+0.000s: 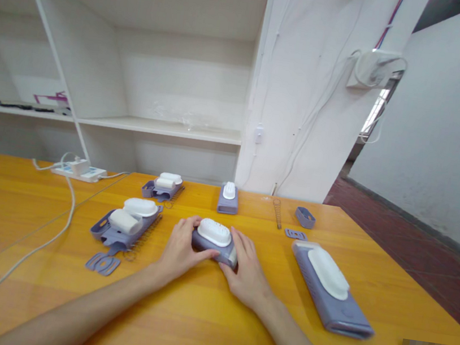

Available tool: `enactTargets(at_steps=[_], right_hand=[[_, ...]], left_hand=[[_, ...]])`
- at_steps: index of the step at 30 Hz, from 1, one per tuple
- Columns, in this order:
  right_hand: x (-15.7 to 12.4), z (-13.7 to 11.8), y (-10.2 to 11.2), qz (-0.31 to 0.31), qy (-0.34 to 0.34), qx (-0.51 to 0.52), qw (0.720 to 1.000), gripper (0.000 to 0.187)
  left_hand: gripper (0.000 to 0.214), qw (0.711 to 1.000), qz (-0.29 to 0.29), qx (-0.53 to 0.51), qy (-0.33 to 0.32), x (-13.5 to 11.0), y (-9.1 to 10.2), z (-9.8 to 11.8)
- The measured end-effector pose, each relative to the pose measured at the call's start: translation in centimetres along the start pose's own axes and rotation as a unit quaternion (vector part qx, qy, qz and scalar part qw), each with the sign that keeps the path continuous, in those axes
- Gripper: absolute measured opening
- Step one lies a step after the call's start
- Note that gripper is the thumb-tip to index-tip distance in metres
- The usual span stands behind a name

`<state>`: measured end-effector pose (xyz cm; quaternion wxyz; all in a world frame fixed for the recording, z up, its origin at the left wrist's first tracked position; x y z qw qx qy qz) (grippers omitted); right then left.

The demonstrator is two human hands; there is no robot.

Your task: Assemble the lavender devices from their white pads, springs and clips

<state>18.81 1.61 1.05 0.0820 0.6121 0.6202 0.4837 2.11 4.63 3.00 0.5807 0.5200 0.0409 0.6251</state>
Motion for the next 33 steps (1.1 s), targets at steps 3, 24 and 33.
enactTargets(at_steps=[3,24,33], right_hand=[[-0.3,0.4,1.1,0.044,-0.008,0.020,0.999,0.057],[-0.2,-1.0,1.0,0.034,0.027,-0.039,0.998,0.051],[-0.1,-1.9,0.8,-0.002,0.073,-0.052,0.996,0.056]], left_hand=[[0.064,1.000,-0.015,0.006,-0.015,0.0,0.0,0.4],[0.082,0.974,-0.136,-0.026,-0.177,-1.1,-0.4,2.5],[0.113,0.953,-0.184,-0.061,-0.232,-1.4,-0.9,3.5]])
Point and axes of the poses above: each hand's wrist, its own x-axis towards the middle knuckle, its own y-axis out of the back of the hand, z = x × y, the point moved 7 cm from there along x, towards the middle knuckle, and after that the axes turned 3 degrees about x, right-handed, at the moved point
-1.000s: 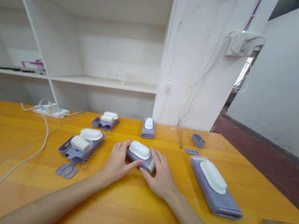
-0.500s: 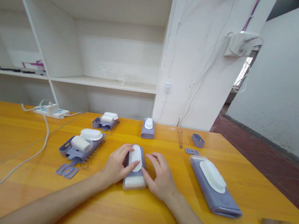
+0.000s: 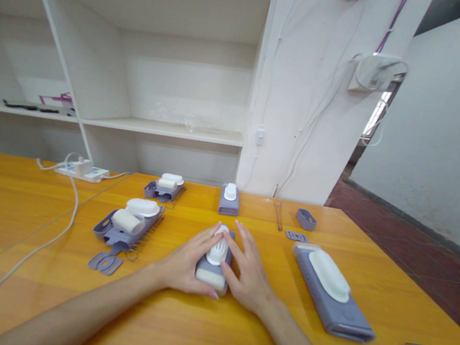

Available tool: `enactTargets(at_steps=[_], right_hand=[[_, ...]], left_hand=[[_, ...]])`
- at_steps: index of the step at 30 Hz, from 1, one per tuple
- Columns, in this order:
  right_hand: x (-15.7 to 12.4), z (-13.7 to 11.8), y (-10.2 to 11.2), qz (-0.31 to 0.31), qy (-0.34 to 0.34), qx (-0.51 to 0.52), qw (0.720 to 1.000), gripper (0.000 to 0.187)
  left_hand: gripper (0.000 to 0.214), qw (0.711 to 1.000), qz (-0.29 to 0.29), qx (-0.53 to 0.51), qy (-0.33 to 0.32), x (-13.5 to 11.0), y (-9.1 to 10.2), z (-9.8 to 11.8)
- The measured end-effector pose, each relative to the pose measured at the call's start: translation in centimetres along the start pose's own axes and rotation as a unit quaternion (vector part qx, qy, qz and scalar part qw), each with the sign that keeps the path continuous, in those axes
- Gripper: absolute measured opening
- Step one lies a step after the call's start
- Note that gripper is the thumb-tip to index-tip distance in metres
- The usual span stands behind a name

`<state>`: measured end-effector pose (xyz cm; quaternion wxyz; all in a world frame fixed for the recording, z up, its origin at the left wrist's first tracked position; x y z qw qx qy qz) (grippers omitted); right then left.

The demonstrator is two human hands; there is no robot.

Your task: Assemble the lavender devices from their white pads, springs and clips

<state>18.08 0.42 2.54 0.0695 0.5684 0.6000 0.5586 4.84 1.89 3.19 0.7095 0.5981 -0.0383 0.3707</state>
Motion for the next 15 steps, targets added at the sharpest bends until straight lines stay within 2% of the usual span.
enactTargets(at_steps=[6,10,15], right_hand=[[0.0,-0.6,0.0,-0.002,0.029,0.005,1.000,0.047],[0.0,-0.2,0.2,0.014,0.008,0.002,1.000,0.045],[0.0,-0.1,1.2,0.074,-0.002,-0.020,0.997,0.027]], left_hand=[[0.092,0.998,0.066,0.013,0.019,-0.2,1.1,0.2],[0.087,0.998,0.062,0.003,0.011,-0.1,1.2,0.5],[0.064,0.992,0.051,0.099,0.060,-0.1,1.1,0.0]])
Point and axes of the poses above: each hand's wrist, its own x-axis towards the middle knuckle, its own y-axis out of the back of the hand, z = x × y, the point moved 7 cm from there along x, towards the middle knuckle, and after that the axes turned 3 degrees about x, right-handed, at the moved point
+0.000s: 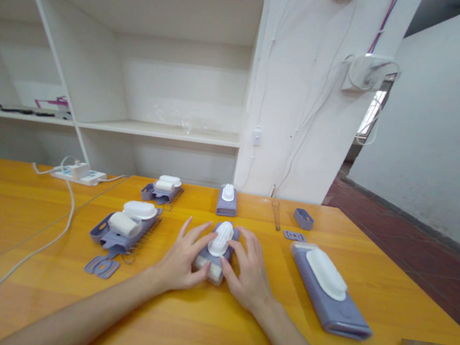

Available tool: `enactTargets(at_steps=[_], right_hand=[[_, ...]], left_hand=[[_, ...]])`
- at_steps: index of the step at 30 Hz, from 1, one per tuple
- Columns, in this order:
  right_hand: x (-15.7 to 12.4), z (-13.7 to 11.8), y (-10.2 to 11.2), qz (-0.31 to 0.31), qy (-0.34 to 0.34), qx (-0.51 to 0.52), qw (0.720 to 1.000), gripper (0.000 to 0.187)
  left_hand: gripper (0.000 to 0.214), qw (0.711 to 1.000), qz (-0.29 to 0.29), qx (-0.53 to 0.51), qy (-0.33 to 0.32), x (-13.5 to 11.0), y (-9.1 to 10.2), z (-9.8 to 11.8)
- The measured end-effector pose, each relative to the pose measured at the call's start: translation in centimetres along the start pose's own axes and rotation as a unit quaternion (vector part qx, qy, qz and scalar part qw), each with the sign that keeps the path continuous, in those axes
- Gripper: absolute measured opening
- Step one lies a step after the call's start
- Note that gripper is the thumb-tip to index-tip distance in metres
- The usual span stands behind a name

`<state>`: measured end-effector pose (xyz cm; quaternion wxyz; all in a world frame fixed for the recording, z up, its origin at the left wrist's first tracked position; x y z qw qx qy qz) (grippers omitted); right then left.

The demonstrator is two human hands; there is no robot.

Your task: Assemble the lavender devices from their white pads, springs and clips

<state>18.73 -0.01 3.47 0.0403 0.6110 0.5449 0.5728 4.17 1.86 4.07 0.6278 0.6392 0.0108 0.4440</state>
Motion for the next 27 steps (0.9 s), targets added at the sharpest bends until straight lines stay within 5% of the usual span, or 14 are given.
enactTargets(at_steps=[7,17,27], right_hand=[[-0.1,-1.0,-0.3,-0.042,0.053,0.015,0.998,0.018],[-0.4,-1.9,-0.2,-0.032,0.075,-0.054,0.995,0.054],[0.0,-0.9,-0.7,-0.028,0.013,-0.120,0.992,0.043]], left_hand=[[0.091,0.999,0.002,0.030,0.039,0.1,-0.4,0.4],[0.087,0.995,-0.035,-0.093,-0.002,0.1,-0.9,0.3],[0.085,0.996,-0.017,-0.085,0.014,0.1,-1.2,0.0]])
Point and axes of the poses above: each hand's wrist, its own x-axis towards the middle knuckle, its own y-axis out of the back of the hand, z = x × y, the point moved 7 cm from there along x, towards the middle knuckle, and after that the axes turned 3 degrees about x, right-handed, at the moved point
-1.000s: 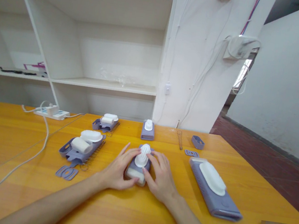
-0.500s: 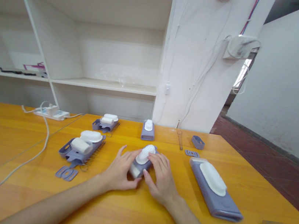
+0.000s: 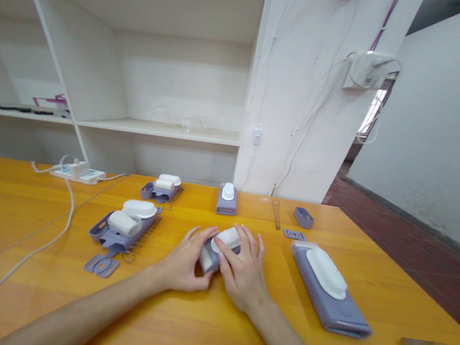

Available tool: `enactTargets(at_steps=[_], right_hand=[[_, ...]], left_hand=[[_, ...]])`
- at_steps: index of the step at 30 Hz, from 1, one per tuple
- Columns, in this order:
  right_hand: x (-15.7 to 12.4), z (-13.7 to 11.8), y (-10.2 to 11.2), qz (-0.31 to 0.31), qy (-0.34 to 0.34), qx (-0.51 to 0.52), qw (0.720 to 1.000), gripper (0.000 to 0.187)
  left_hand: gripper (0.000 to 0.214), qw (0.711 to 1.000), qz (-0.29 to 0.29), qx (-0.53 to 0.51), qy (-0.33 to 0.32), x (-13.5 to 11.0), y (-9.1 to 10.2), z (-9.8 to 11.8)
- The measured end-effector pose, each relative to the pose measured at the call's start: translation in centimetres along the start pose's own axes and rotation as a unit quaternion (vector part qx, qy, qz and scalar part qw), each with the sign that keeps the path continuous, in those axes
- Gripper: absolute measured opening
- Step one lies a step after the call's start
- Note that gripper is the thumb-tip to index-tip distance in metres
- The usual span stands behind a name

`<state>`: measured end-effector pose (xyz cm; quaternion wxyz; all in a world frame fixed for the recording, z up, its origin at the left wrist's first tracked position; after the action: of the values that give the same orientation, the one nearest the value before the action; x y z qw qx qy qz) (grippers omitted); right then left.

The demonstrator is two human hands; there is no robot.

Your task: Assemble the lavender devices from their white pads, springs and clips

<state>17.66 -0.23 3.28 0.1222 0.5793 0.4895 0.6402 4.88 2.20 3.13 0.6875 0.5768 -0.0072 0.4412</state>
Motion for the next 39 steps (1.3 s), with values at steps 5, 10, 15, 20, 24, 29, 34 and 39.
enactTargets(at_steps=[5,10,15,20,24,29,34,39], right_hand=[[0.2,0.6,-0.2,-0.002,-0.031,0.008,1.000,0.040],[0.1,1.4,-0.6,-0.002,-0.055,0.009,0.998,0.038],[-0.1,3.9,-0.8,0.040,-0.146,0.024,0.988,0.037],[-1.3,8.6,-1.5,0.101,-0.307,0.077,0.943,0.056],[-2.1,10.9,-2.2,0.122,-0.359,0.119,0.918,0.065],[-2.2,11.2,-2.1,0.134,-0.357,0.131,0.915,0.063],[-2.2,11.1,-2.1,0.130,-0.357,0.125,0.916,0.062],[-2.2,11.2,-2.1,0.128,-0.362,0.130,0.914,0.061]], left_hand=[[0.086,1.000,-0.007,-0.003,0.006,0.0,-0.1,-0.2],[0.087,1.000,-0.022,-0.007,0.020,0.1,-0.2,-0.4],[0.086,1.000,-0.028,-0.003,0.012,0.1,-0.2,-0.2],[0.082,1.000,-0.025,0.003,0.013,0.1,0.1,-0.3],[0.078,0.999,-0.019,0.014,0.024,0.1,0.2,-0.6],[0.076,0.999,-0.003,0.042,0.027,0.1,0.1,-0.5],[0.068,0.994,0.031,0.086,0.061,0.2,0.4,-1.0],[0.064,0.984,0.046,0.132,0.110,0.2,0.7,-1.6]])
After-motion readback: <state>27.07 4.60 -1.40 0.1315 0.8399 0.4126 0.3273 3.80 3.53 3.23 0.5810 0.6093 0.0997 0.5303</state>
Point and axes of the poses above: each hand's wrist, its own x-axis towards the middle knuckle, its own y-axis out of the back of the hand, z = x × y, the point moved 7 cm from there along x, towards the middle knuckle, and after that the axes turned 3 degrees about x, right-handed, at the moved point
